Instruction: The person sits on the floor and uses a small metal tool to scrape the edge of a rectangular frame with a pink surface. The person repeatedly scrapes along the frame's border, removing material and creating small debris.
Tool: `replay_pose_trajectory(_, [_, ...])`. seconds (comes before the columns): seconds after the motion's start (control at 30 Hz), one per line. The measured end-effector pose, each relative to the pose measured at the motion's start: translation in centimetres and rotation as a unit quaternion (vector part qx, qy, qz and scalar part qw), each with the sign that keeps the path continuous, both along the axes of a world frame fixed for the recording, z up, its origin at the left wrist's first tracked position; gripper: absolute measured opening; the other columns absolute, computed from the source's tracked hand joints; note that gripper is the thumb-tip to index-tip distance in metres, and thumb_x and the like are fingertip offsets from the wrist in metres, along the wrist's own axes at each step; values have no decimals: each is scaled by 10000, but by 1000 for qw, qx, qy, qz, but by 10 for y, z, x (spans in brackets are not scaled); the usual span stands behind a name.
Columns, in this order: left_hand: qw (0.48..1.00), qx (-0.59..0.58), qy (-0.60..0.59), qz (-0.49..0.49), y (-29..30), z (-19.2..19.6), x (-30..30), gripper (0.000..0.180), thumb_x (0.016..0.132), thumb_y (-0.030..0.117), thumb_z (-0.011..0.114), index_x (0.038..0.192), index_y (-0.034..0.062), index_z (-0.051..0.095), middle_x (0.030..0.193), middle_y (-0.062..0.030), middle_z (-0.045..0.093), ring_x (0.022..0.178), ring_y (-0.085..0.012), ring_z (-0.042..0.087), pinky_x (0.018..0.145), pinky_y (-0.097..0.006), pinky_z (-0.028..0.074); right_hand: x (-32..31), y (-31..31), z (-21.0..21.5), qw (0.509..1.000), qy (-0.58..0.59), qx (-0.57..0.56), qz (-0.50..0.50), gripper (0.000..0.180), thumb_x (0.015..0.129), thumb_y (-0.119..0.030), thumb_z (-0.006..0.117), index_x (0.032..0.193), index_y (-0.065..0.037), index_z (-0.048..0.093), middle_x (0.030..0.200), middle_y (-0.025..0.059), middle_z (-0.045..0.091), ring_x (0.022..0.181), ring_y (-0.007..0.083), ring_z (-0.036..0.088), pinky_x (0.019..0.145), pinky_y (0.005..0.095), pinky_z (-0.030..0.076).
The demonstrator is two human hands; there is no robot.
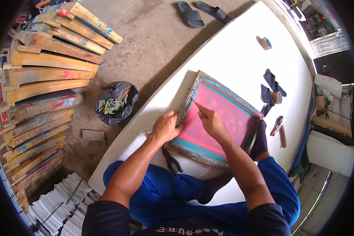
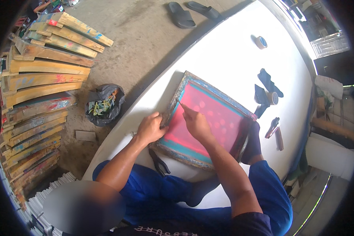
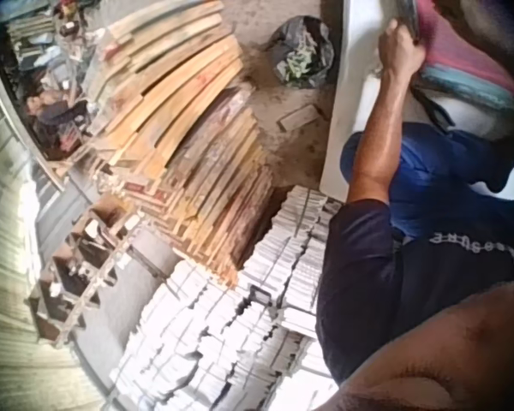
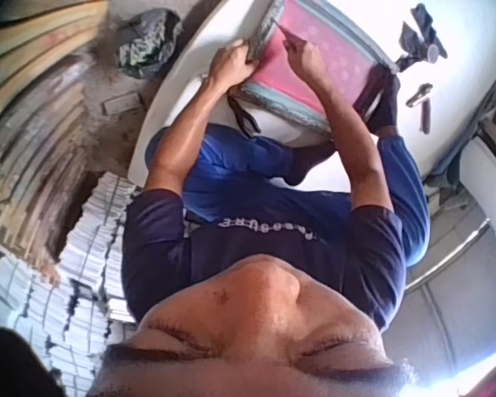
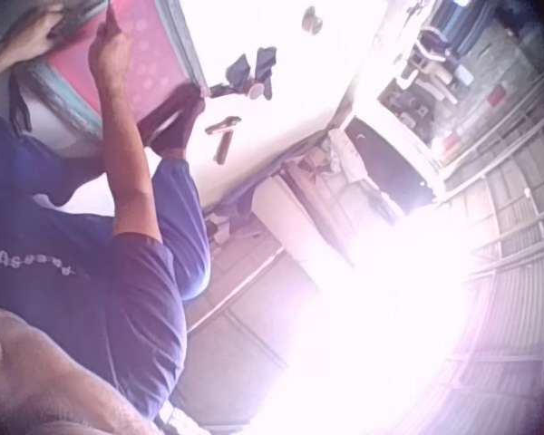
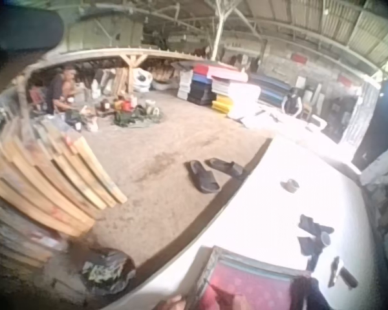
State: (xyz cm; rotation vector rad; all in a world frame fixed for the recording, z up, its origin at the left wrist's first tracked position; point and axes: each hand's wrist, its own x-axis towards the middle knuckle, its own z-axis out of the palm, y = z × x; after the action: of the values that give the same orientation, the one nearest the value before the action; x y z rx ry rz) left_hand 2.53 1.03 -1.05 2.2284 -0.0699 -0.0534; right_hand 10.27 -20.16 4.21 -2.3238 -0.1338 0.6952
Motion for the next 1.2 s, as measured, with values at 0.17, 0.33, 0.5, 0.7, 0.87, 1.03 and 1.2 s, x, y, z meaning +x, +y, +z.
replay_pose_trajectory(0.17, [999, 19, 36, -3, 3, -1, 1, 347, 775, 220, 870, 920, -50, 709, 919, -199, 661, 857, -441, 695, 770, -521, 567, 24, -5, 23, 866, 377, 212, -251, 403, 1137, -298, 523, 1499, -180, 654, 711, -7, 489, 533, 66, 368, 421, 255, 307])
replay_pose_trajectory(0.33, [1000, 17, 20, 5, -1, -2, 1, 336, 768, 223, 871, 898, -43, 710, 918, -191, 661, 847, -434, 694, 765, -517, 566, 7, -14, 4, 998, -56, 35, -5, 398, 1098, -266, 563, 1468, -163, 669, 900, 197, 736, 665, 319, 689, 605, 446, 550])
replay_pose_trajectory(0.5, [1000, 21, 21, 10, 1, 2, 0, 322, 760, 219, 868, 874, -36, 707, 915, -186, 660, 847, -428, 698, 765, -518, 566, 1, -1, 22, 991, -107, -73, 42, 392, 1057, -233, 583, 1434, -192, 682, 1067, 264, 758, 970, 477, 735, 881, 567, 584])
replay_pose_trajectory(0.7, [999, 35, 17, 4, -1, 3, 1, 305, 760, 212, 864, 876, -22, 706, 901, -181, 650, 833, -427, 695, 763, -517, 571, 4, 2, 29, 984, -95, -130, 70, 434, 1052, -210, 556, 1477, -206, 643, 1011, 247, 770, 915, 459, 748, 837, 570, 594])
replay_pose_trajectory(0.87, [998, 54, 20, -13, 2, -2, -1, 333, 765, 199, 853, 962, -35, 721, 937, -200, 672, 861, -426, 709, 793, -501, 593, 3, 30, 55, 954, -68, -254, 141, 513, 1036, -151, 499, 1544, -123, 565, 980, 260, 767, 902, 457, 756, 822, 561, 597])
replay_pose_trajectory(1.03, [998, 55, 22, -29, 3, -1, 1, 361, 763, 197, 854, 990, -51, 722, 967, -218, 682, 884, -435, 715, 811, -503, 600, 11, 26, 44, 989, 2, -137, 54, 511, 1027, -131, 486, 1526, -92, 588, 975, 283, 760, 930, 468, 756, 857, 561, 590])
replay_pose_trajectory(1.2, [999, 29, 41, -14, 3, 4, 2, 359, 771, 204, 850, 991, -49, 723, 974, -218, 682, 908, -449, 710, 819, -512, 593, 0, 23, 32, 992, -26, -119, 38, 454, 1046, -137, 547, 1490, -79, 628, 1096, 327, 744, 1009, 447, 757, 903, 502, 575])
